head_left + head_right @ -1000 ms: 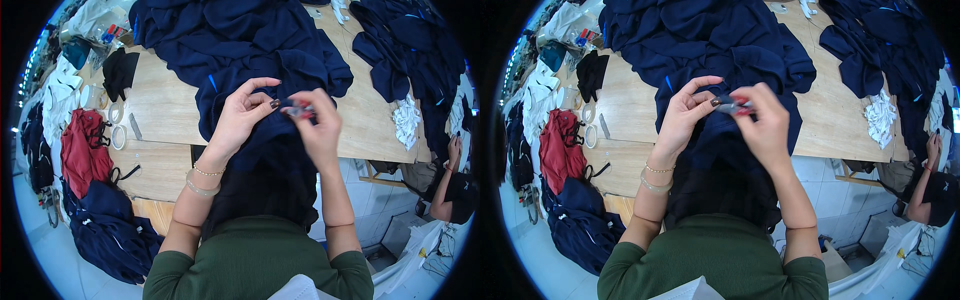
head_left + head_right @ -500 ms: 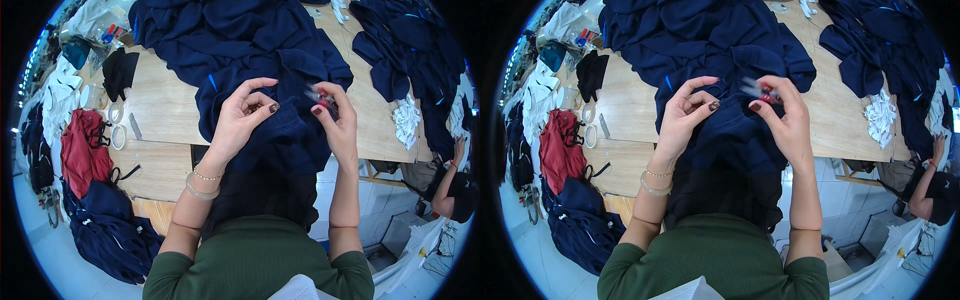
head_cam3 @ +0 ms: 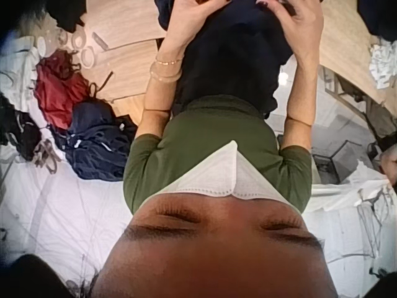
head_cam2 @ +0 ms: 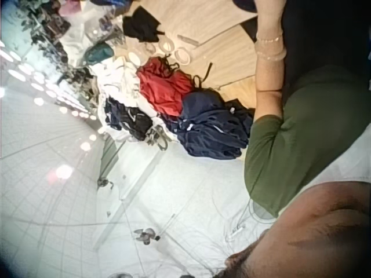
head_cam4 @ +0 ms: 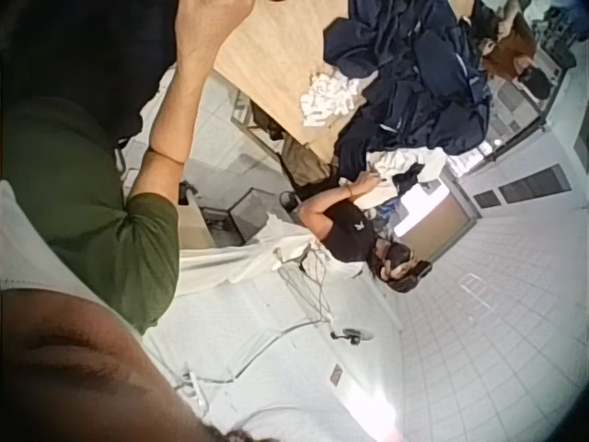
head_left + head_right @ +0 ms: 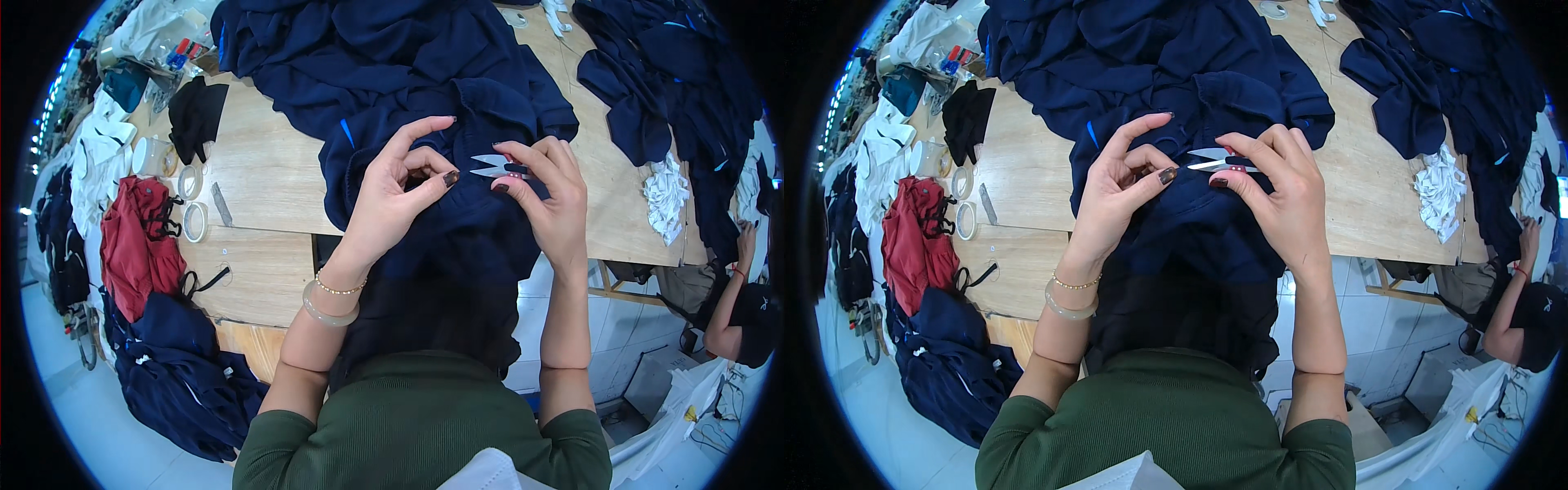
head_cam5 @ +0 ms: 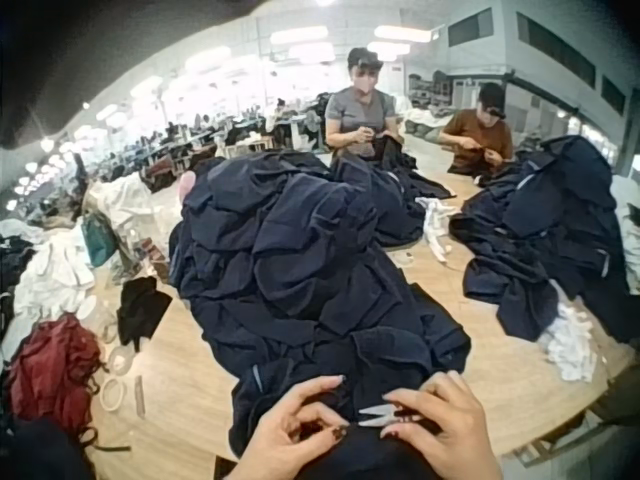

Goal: Trimming loose threads from dark blue athletic trousers using small snips.

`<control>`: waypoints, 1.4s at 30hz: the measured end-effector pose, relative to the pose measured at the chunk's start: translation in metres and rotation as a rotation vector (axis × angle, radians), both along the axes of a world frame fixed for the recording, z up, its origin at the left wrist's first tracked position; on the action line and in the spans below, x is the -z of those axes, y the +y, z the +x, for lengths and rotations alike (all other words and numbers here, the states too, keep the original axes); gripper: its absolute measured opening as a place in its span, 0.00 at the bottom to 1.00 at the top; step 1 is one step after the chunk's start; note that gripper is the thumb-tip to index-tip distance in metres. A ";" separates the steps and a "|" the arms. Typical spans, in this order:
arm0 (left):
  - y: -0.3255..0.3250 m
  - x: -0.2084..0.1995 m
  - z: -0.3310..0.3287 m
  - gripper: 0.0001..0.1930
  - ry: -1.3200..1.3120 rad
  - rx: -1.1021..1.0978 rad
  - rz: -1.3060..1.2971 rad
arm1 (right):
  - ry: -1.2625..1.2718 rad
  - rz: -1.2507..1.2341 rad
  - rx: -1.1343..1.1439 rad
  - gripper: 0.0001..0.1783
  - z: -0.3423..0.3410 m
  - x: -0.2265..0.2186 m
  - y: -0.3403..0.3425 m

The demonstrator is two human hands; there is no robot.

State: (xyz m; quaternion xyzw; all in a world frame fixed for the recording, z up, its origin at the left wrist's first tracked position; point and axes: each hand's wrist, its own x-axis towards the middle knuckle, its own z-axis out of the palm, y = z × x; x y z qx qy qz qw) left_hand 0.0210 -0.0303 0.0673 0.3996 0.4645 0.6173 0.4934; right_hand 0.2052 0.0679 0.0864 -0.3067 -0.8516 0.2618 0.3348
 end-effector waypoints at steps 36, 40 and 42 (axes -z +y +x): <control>0.001 0.003 0.004 0.28 0.019 0.018 -0.017 | 0.474 -0.738 -0.092 0.15 -0.009 0.001 -0.005; 0.001 0.003 0.003 0.29 -0.011 0.000 -0.013 | 0.380 -0.590 -0.136 0.13 -0.020 -0.001 -0.008; 0.001 -0.001 0.002 0.29 0.013 0.029 -0.003 | 0.159 -0.407 -0.201 0.10 -0.023 0.001 -0.010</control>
